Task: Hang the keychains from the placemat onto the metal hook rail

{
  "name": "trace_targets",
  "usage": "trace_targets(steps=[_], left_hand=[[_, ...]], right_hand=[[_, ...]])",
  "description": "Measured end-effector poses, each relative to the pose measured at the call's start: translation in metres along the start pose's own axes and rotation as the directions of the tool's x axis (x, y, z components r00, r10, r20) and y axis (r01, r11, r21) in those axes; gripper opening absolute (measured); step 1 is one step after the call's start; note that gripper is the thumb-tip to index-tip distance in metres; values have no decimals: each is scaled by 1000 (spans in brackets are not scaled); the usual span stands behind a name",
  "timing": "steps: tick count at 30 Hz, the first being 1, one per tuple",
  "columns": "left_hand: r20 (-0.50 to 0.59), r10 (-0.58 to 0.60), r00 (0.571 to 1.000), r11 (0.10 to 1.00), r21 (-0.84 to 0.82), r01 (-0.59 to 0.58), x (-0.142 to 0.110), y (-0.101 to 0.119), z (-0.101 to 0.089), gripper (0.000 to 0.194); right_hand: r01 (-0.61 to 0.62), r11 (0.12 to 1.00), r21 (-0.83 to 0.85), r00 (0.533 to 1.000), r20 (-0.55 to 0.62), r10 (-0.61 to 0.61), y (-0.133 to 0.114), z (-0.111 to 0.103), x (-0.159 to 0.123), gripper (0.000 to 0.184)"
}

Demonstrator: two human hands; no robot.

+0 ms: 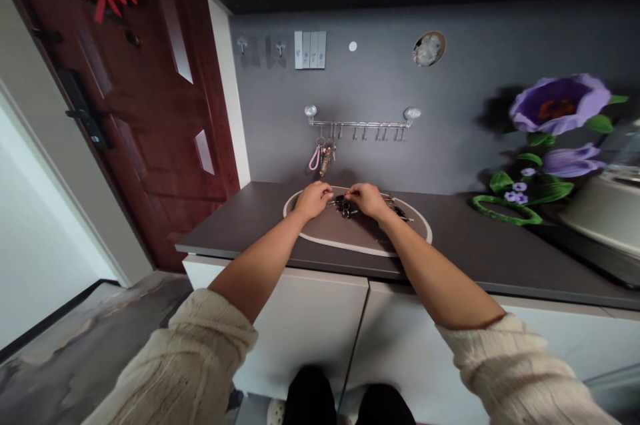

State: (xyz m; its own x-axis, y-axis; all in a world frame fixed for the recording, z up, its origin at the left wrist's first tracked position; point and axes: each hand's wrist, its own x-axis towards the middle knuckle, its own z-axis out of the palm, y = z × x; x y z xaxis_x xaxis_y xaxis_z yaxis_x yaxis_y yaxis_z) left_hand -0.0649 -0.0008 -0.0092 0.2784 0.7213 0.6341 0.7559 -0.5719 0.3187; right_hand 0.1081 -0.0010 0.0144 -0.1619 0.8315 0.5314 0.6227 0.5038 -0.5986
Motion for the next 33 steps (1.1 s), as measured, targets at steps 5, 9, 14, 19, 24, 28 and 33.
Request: trace_targets(steps=[5, 9, 14, 19, 24, 28, 33], left_hand=[[3, 21, 1000, 1000, 2, -21, 0, -1, 1, 16], [7, 33, 999, 999, -4, -33, 1, -1, 1, 15], [7, 42, 999, 999, -18, -42, 1, -2, 1, 15], [10, 37, 999, 999, -5, -37, 1, -3, 1, 16], [12, 44, 999, 999, -11, -44, 2, -2, 0, 15], [9, 54, 998, 998, -13, -54, 2, -3, 1, 15], [-2, 74, 997, 997, -12, -74, 2, -3, 3, 15]], right_hand=[[85, 950, -299, 990, 131, -47, 0, -1, 0, 10], [122, 893, -433, 976, 216, -29, 3, 0, 0, 17], [128, 877, -463, 969, 248, -10, 4, 5, 0, 19], [119, 870, -479, 970, 242, 1, 4, 6, 1, 21], [101, 885, -454, 982, 189, -15, 2, 5, 2, 20], [91, 909, -407, 989, 147, -33, 1, 4, 2, 20], [97, 948, -302, 993, 97, -71, 1, 3, 2, 18]])
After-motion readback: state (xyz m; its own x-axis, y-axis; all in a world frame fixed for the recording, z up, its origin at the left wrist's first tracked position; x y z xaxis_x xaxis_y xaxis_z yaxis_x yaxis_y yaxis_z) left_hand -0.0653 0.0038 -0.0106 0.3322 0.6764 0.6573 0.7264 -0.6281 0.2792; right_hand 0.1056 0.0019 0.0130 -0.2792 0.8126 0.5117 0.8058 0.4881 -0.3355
